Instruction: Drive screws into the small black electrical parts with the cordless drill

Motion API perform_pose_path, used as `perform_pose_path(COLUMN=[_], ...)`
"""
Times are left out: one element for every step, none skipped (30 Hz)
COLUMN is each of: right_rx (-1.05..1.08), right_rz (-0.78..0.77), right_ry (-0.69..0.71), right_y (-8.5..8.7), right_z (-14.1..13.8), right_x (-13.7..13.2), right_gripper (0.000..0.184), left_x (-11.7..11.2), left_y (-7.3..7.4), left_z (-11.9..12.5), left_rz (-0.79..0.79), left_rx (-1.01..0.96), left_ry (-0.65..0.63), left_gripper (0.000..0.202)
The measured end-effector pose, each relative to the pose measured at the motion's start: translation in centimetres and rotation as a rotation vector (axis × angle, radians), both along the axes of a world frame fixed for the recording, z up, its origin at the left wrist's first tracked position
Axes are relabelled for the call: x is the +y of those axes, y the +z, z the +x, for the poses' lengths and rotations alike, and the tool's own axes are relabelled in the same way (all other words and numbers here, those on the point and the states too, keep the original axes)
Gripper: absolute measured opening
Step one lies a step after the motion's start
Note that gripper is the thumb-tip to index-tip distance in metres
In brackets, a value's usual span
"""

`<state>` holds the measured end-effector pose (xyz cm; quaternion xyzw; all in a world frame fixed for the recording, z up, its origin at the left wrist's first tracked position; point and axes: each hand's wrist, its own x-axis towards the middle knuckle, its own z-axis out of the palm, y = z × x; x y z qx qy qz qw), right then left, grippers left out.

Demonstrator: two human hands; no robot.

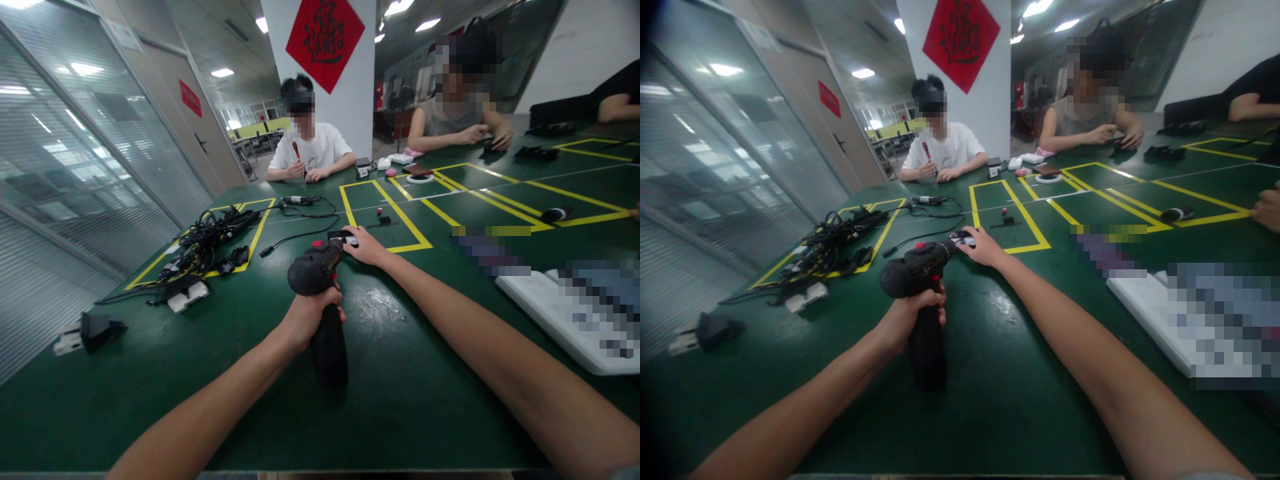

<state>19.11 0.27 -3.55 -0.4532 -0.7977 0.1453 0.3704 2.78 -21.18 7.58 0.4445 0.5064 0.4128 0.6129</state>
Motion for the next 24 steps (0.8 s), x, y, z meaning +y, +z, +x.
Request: perform_pose_path(right_rx=[0.001,0.001,0.001,0.0,-0.001,-0.001,-0.002,-0.001,-0.001,0.001,0.001,0.001,0.0,-0.001,-0.002,-0.003,-0.003,-0.003,-0.003,-0.003,-0.002,-0.003,-0.004,-0.005], right_rz=[0.002,0.004,0.005,0.005,0.005,0.005,0.004,0.004,0.005,0.008,0.011,0.013,0.014,0.013,0.011,0.008,0.006,0.004,0.005,0.007,0.01,0.012,0.013,0.013], right_ry=[0.002,0.003,0.003,0.003,0.001,-0.001,-0.004,-0.005,-0.004,-0.003,-0.002,-0.002,-0.002,-0.001,0.0,0.001,0.002,0.003,0.004,0.004,0.004,0.005,0.005,0.004], right_y=[-0.02,-0.05,-0.08,-0.12,-0.15,-0.18,-0.21,-0.24,-0.26,-0.27,-0.27,-0.27,-0.27,-0.26,-0.26,-0.26,-0.26,-0.27,-0.29,-0.3,-0.31,-0.31,-0.31,-0.29], right_z=[0.01,0.01,0.01,0.0,-0.01,-0.03,-0.04,-0.05,-0.05,-0.05,-0.04,-0.03,-0.01,0.01,0.02,0.04,0.04,0.04,0.04,0.03,0.02,0.01,-0.01,-0.02], right_x=[0.01,0.03,0.05,0.08,0.11,0.14,0.17,0.19,0.2,0.21,0.21,0.21,0.2,0.2,0.2,0.21,0.23,0.25,0.28,0.3,0.33,0.35,0.36,0.37], right_gripper=[0.052,0.053,0.052,0.052,0.052,0.052,0.053,0.053,0.053,0.053,0.053,0.053,0.052,0.052,0.053,0.053,0.053,0.054,0.054,0.054,0.054,0.054,0.054,0.054], left_x=[0.02,0.04,0.07,0.1,0.13,0.15,0.18,0.19,0.21,0.21,0.21,0.2,0.19,0.18,0.17,0.17,0.16,0.15,0.14,0.13,0.12,0.11,0.09,0.08], left_y=[-0.07,-0.13,-0.2,-0.26,-0.31,-0.35,-0.38,-0.39,-0.4,-0.4,-0.39,-0.38,-0.38,-0.37,-0.35,-0.34,-0.32,-0.29,-0.26,-0.22,-0.19,-0.15,-0.13,-0.11], left_z=[-0.03,-0.06,-0.09,-0.11,-0.14,-0.16,-0.18,-0.19,-0.2,-0.21,-0.22,-0.23,-0.23,-0.23,-0.22,-0.2,-0.18,-0.16,-0.13,-0.09,-0.06,-0.04,-0.02,-0.01], left_rz=[0.001,-0.002,-0.007,-0.011,-0.012,-0.007,0.001,0.008,0.012,0.012,0.008,0.001,-0.006,-0.013,-0.017,-0.019,-0.019,-0.017,-0.013,-0.009,-0.006,-0.005,-0.004,-0.005], left_rx=[0.0,0.0,0.001,0.002,0.004,0.004,0.005,0.005,0.004,0.001,-0.002,-0.004,-0.005,-0.006,-0.006,-0.007,-0.007,-0.007,-0.006,-0.005,-0.003,-0.001,0.001,0.002], left_ry=[-0.004,-0.005,-0.006,-0.006,-0.007,-0.009,-0.013,-0.016,-0.02,-0.021,-0.021,-0.02,-0.018,-0.016,-0.014,-0.014,-0.015,-0.015,-0.013,-0.011,-0.006,-0.002,0.002,0.004], left_gripper=[0.021,0.02,0.02,0.019,0.018,0.017,0.017,0.016,0.016,0.016,0.016,0.016,0.016,0.017,0.017,0.018,0.018,0.018,0.018,0.019,0.019,0.02,0.02,0.02])
